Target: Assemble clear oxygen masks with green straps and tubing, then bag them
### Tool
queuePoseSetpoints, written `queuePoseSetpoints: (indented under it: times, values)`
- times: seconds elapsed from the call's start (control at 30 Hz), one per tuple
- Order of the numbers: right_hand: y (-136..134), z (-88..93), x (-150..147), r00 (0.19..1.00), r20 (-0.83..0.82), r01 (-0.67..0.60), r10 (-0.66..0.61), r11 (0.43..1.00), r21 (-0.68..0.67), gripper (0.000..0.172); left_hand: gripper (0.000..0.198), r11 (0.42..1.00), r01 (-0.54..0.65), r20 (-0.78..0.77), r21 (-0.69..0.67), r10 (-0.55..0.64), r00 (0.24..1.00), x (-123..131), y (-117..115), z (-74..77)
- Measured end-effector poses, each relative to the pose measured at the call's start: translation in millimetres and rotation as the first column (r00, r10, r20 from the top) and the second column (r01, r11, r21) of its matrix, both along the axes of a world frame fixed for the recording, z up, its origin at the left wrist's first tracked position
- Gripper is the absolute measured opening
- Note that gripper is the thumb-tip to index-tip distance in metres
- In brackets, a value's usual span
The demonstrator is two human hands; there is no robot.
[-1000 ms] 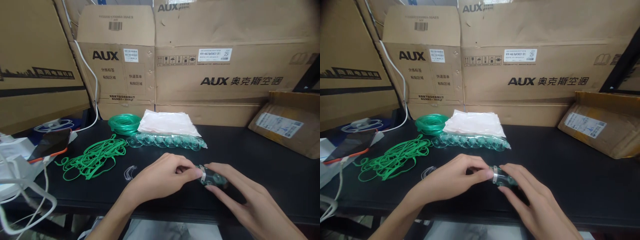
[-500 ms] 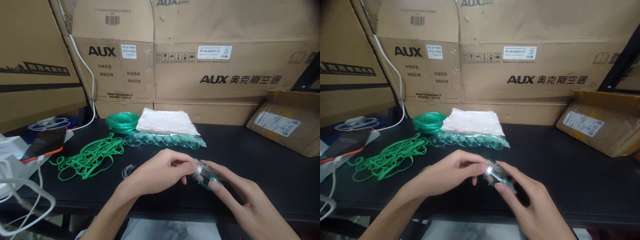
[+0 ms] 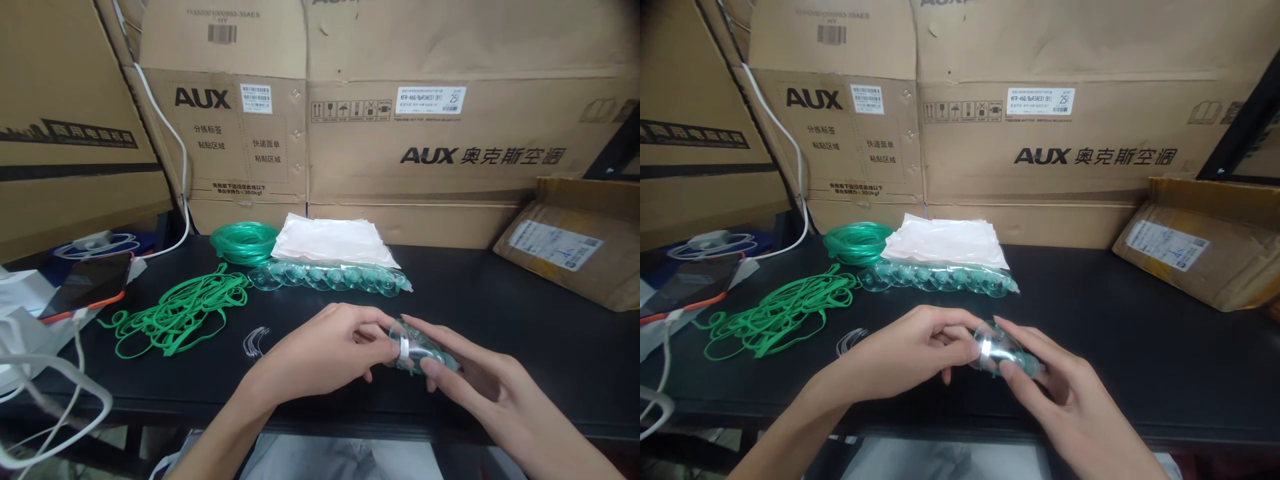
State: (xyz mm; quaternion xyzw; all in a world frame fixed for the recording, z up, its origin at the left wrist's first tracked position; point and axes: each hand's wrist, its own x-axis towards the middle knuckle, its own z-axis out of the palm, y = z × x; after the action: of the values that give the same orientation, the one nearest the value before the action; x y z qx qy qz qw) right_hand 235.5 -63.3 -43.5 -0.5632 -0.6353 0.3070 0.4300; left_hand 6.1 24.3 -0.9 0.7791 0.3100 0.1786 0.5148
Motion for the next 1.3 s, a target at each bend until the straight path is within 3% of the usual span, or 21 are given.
queuePoseSetpoints:
  times: [0.13,0.33,0.63,0.83,1.03,1.3]
  values:
    - [-1.4,-0.3,-10.2,0.988,-0.112,0.112,-0.106,0.993,0.042,0.051,0.025,1.000,0.011,0.022,0.008,-0.012,1.000,3.1,-3.2,-1.0]
    - [-1.9,-4.8,-16.4,0.971,-0.170,0.181,-0.167,0.981,0.067,0.043,0.017,1.000,-0.024,0.062,-0.010,0.024,0.998,10.1,-7.4,-3.5]
    - [-1.8,-3.7,-16.7,0.964,-0.077,0.262,-0.255,0.959,0.112,0.040,0.010,0.999,-0.054,0.083,-0.004,0.054,0.995,10.0,-7.3,-5.1]
    - [7.3,-12.1,4.3,0.986,0.077,0.139,-0.148,0.984,0.109,0.045,0.010,0.996,-0.090,0.097,0.016,0.088,0.991,11.8,-8.1,-7.1]
    - [1.6,-8.0,-8.0,0.958,-0.066,0.281,-0.278,0.959,0.033,0.048,0.007,0.994,-0.108,0.178,0.035,0.100,0.979,16.1,-4.8,-13.4]
    - [-1.4,-1.7,-14.8,0.927,-0.094,0.369,-0.362,0.926,0.079,0.044,0.015,0.955,-0.102,0.077,0.280,0.083,0.994,16.5,-8.0,-8.1]
